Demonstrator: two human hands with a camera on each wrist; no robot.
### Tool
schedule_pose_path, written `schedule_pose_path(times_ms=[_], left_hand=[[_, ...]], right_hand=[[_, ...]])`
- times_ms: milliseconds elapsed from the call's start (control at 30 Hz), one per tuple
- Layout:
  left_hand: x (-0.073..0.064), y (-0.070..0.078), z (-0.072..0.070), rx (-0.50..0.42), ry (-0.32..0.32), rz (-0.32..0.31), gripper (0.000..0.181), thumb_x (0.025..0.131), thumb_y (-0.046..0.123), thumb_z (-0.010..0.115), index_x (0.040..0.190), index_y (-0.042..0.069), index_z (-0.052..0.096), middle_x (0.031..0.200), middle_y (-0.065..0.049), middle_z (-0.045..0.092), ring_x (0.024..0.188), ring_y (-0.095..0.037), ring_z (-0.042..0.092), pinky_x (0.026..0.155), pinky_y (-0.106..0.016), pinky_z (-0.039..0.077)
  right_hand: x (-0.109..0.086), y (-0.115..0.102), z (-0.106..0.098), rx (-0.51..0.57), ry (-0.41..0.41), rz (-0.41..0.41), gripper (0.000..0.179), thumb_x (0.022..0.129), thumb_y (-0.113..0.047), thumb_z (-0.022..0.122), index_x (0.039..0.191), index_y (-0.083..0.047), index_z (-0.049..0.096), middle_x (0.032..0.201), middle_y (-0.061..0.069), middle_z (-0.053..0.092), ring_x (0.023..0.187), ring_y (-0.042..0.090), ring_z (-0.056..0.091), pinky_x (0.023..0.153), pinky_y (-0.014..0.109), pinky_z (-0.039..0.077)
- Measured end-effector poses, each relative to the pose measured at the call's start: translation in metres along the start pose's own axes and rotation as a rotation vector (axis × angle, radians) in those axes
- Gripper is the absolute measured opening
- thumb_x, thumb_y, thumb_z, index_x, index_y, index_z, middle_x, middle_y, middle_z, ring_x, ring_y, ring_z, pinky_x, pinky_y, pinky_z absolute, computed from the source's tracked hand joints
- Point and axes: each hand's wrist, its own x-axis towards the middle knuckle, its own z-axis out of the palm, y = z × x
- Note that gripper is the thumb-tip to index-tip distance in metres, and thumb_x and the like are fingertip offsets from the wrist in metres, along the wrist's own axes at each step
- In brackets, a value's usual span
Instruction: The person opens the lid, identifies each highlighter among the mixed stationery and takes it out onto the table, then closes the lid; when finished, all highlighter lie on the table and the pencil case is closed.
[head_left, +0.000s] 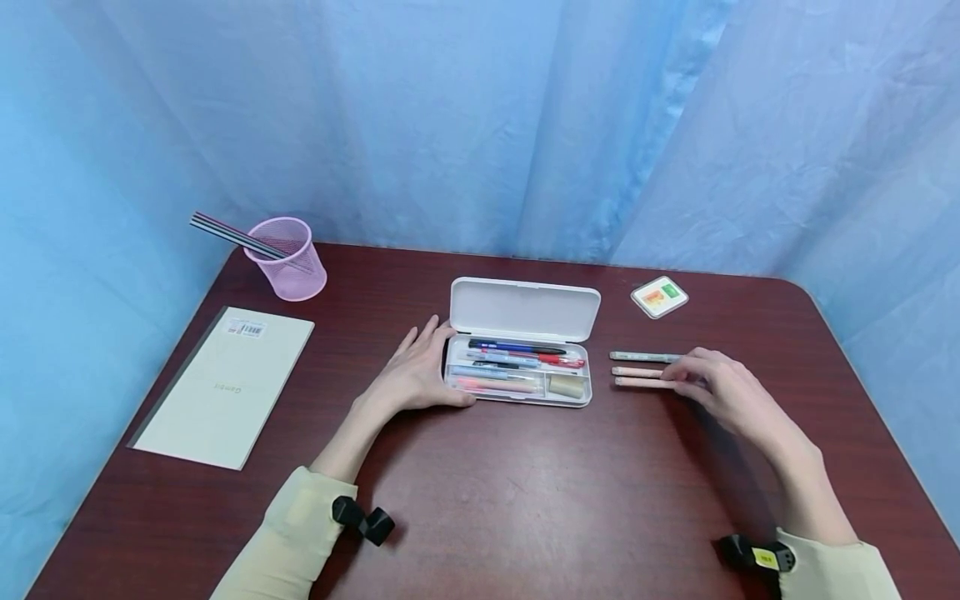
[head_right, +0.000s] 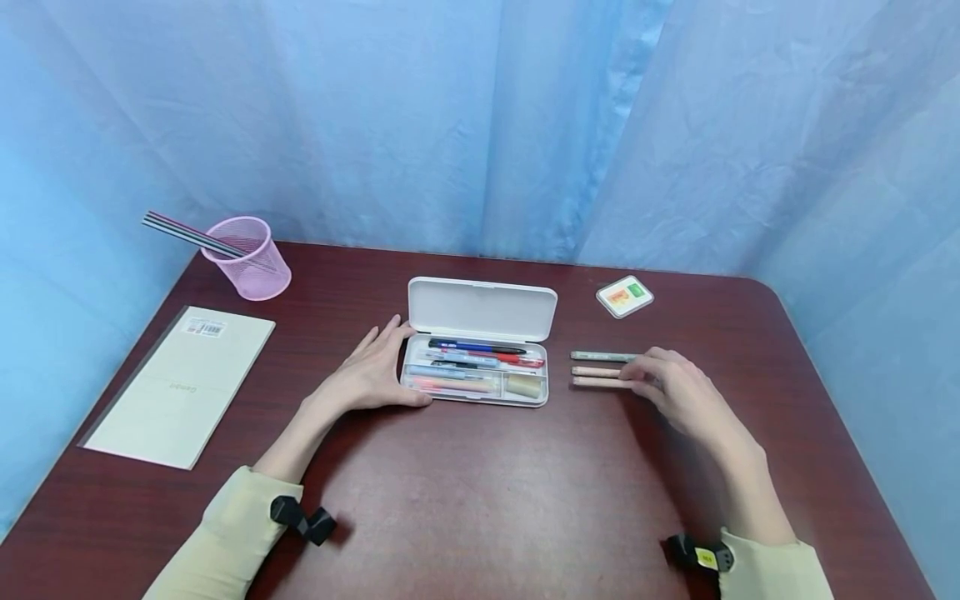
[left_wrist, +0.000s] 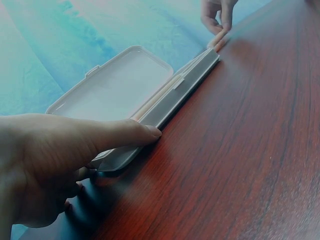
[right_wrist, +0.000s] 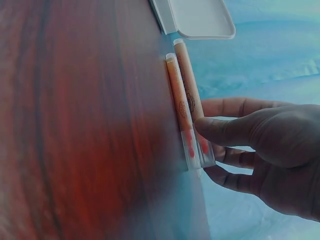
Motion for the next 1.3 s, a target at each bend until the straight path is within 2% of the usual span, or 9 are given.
schedule_pose_path(times_ms=[733, 1067, 1300], left_hand=[[-0.0011, 0.0002, -0.0008, -0.007, 0.013, 0.014, 0.107, 0.070, 0.050, 0.087, 0.154, 0.009, 0.035, 0.169, -0.012, 0.030, 0.163, -0.029, 0.014, 0.135, -0.048, 0.009], [-0.0004, 0.0000, 0.0003, -0.010, 0.007, 0.010, 0.107, 0.070, 0.050, 0.086, 0.155, 0.009, 0.034, 0.170, -0.011, 0.028, 0.163, -0.027, 0.013, 0.135, -0.047, 0.008], [-0.0005, -0.0006, 0.0008, -0.010, 0.009, 0.010, 0.107, 0.070, 0.050, 0.086, 0.155, 0.010, 0.035, 0.170, -0.012, 0.028, 0.163, -0.027, 0.013, 0.135, -0.048, 0.008]], right_hand=[[0.0020, -0.0008, 0.0030, -0.020, -0.011, -0.018, 0.026, 0.077, -0.001, 0.085, 0.092, -0.021, 0.076, 0.084, -0.010, 0.065, 0.077, 0.008, 0.056, 0.067, 0.031, 0.048], [0.0025, -0.0015, 0.0034, -0.025, -0.072, 0.031, 0.022, 0.080, -0.003, 0.083, 0.093, -0.020, 0.076, 0.085, -0.007, 0.066, 0.079, 0.012, 0.058, 0.068, 0.035, 0.049], [0.0030, -0.0025, 0.0036, -0.034, -0.055, 0.028, 0.023, 0.079, -0.003, 0.084, 0.091, -0.020, 0.076, 0.084, -0.007, 0.067, 0.079, 0.012, 0.059, 0.068, 0.035, 0.050]])
